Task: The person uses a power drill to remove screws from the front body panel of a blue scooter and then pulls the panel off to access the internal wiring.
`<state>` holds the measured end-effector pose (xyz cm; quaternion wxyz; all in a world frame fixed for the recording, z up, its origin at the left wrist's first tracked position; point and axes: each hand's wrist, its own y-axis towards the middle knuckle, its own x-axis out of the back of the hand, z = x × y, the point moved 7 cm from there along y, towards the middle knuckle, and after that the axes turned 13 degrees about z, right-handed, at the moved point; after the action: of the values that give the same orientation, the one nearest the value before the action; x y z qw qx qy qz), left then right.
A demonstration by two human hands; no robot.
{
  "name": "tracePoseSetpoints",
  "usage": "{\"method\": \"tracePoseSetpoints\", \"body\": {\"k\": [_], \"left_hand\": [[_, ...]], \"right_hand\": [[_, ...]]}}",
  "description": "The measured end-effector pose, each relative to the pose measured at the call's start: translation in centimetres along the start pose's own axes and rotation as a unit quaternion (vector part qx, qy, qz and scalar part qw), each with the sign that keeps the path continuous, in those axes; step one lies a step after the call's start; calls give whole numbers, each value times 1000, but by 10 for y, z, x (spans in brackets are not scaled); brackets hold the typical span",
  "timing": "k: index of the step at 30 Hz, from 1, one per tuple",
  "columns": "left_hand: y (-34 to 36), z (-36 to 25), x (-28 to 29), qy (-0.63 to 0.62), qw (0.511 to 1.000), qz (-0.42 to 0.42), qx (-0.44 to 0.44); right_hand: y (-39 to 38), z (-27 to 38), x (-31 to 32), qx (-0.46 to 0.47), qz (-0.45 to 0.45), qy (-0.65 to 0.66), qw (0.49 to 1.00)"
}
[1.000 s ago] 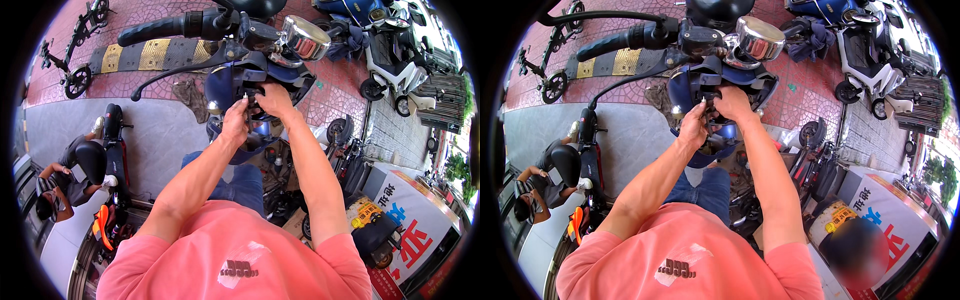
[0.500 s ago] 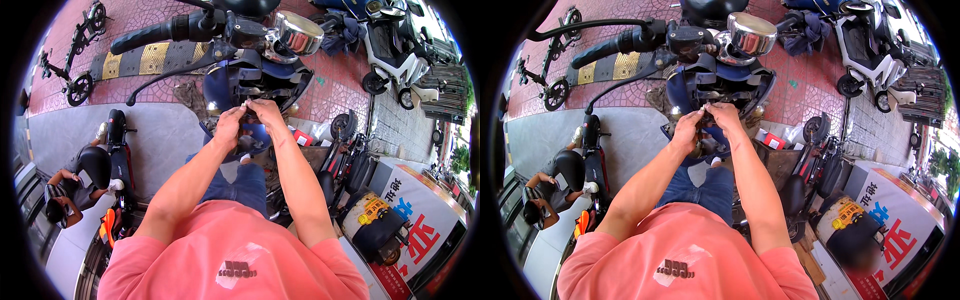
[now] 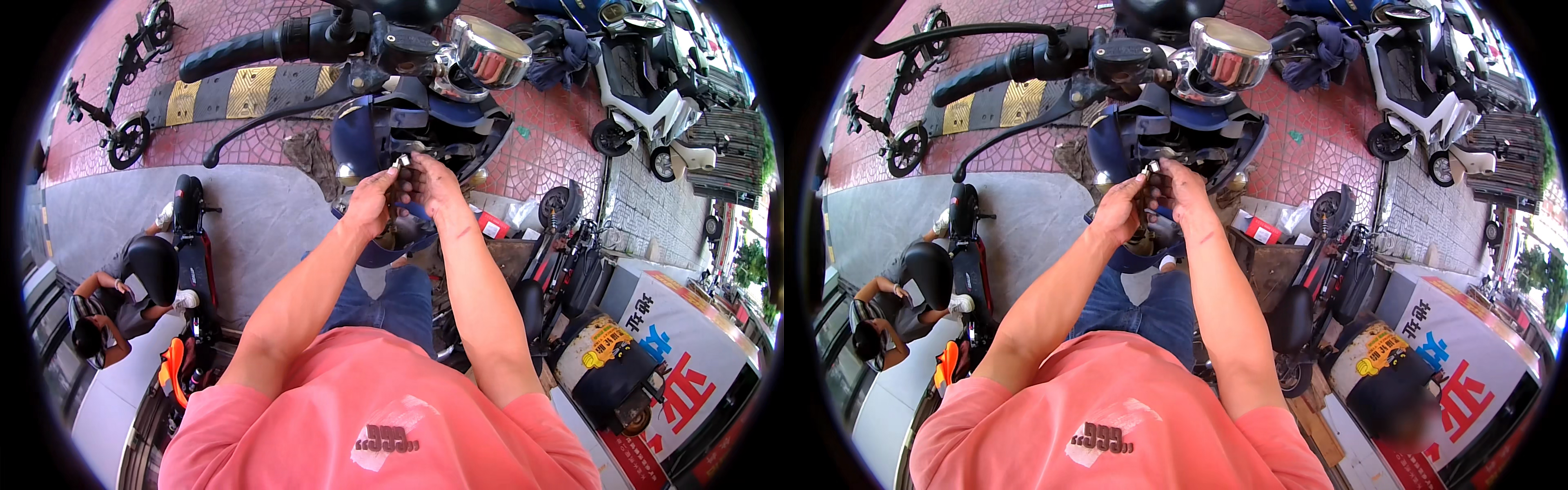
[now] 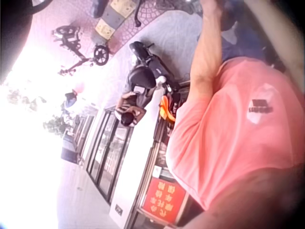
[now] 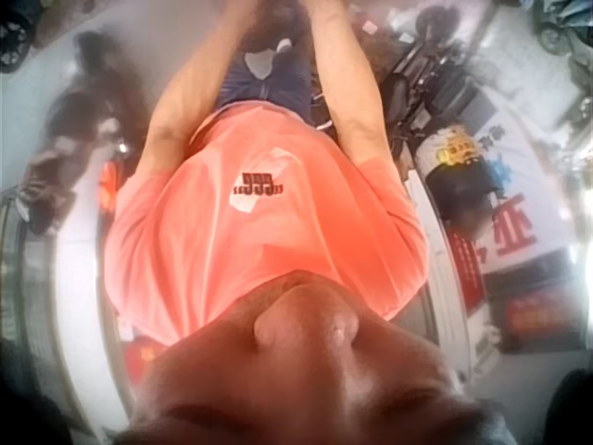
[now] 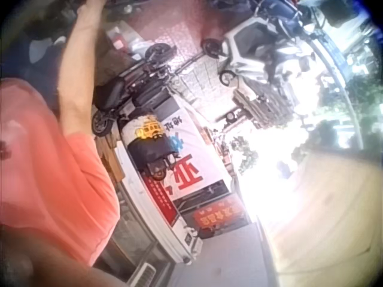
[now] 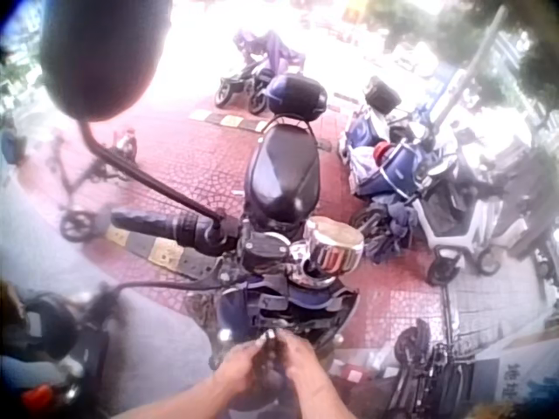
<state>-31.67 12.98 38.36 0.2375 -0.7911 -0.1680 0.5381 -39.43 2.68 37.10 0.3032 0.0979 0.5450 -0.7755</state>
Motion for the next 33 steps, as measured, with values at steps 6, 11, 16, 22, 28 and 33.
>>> {"method": "tracePoseSetpoints", "body": {"k": [6, 11, 16, 22, 28, 33], "left_hand": [[2, -2, 3, -5, 999, 29, 31], [-1, 11, 5, -21, 998, 25, 60], [1, 11, 9, -38, 998, 27, 51], [0, 5, 10, -8, 998, 37, 59], [-2, 4, 9, -14, 996, 52, 69], [-3, 2, 7, -37, 996, 49, 59]], "right_hand": [[1, -9, -16, 36, -49, 20, 998], [2, -8, -10, 0, -51, 22, 998], [4, -2, -11, 13, -36, -38, 999], [1, 1, -19, 37, -41, -40, 998], [4, 0, -21, 47, -45, -30, 997], [9, -4, -18, 67, -40, -27, 997]]}}
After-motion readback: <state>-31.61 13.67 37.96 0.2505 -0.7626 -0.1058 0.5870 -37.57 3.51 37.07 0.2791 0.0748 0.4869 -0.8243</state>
